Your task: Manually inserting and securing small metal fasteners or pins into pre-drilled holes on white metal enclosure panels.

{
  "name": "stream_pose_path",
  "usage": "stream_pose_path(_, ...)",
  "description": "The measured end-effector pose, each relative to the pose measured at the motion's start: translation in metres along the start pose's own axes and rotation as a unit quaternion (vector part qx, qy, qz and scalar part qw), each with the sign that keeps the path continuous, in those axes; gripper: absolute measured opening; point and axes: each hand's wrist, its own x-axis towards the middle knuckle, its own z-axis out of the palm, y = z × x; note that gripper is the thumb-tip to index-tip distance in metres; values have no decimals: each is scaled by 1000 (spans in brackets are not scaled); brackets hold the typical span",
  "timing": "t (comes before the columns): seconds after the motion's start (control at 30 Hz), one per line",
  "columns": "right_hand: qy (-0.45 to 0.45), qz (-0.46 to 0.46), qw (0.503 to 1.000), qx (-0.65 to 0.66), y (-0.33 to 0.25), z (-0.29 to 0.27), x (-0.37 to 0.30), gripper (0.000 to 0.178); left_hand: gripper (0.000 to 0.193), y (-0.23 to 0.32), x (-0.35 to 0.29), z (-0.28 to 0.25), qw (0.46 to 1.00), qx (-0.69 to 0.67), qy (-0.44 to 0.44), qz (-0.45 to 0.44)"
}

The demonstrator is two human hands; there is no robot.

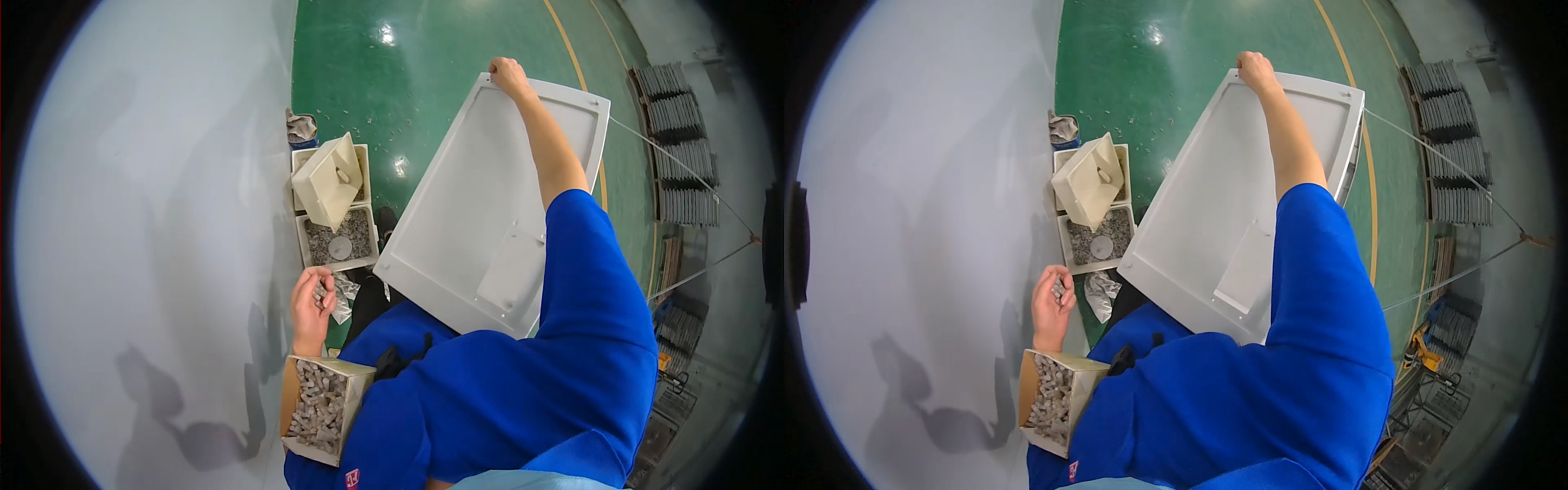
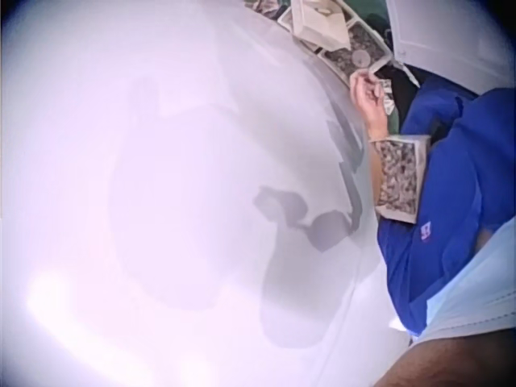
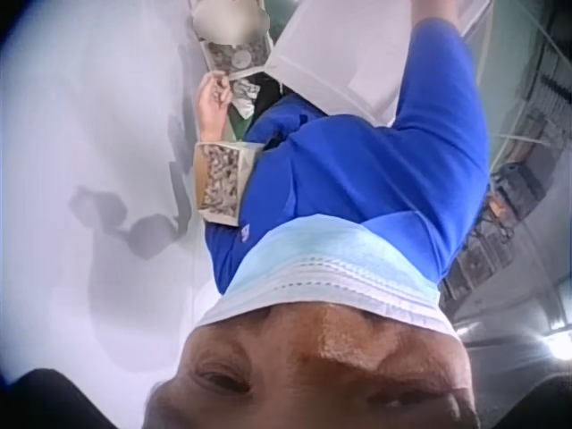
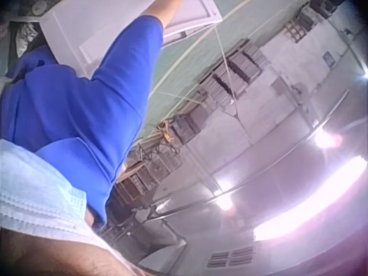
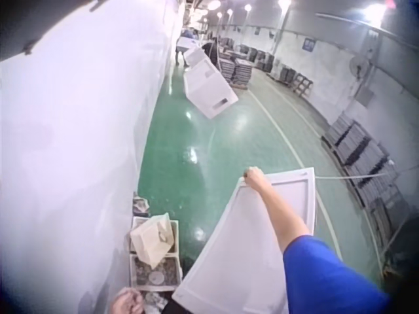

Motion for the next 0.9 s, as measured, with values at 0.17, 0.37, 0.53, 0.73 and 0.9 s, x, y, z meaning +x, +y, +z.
stream_pose_path(0.17,9,-61,997,-37,3,11,7,13,19,6,-1,2,1000,21,-13,-10)
stream_pose_path(0.37,-14,-88,995,-37,3,25,4,11,18,3,0,3,999,29,-13,-28)
stream_pose_path(0.53,-13,-111,990,-84,12,31,1,11,18,6,-3,6,998,46,-10,-48)
stream_pose_path(0.73,-40,-139,972,-185,1,23,-21,8,17,2,0,3,997,31,-37,-59)
stream_pose_path(0.9,-51,-121,956,-263,6,17,-54,12,17,-2,4,6,994,38,-66,-78)
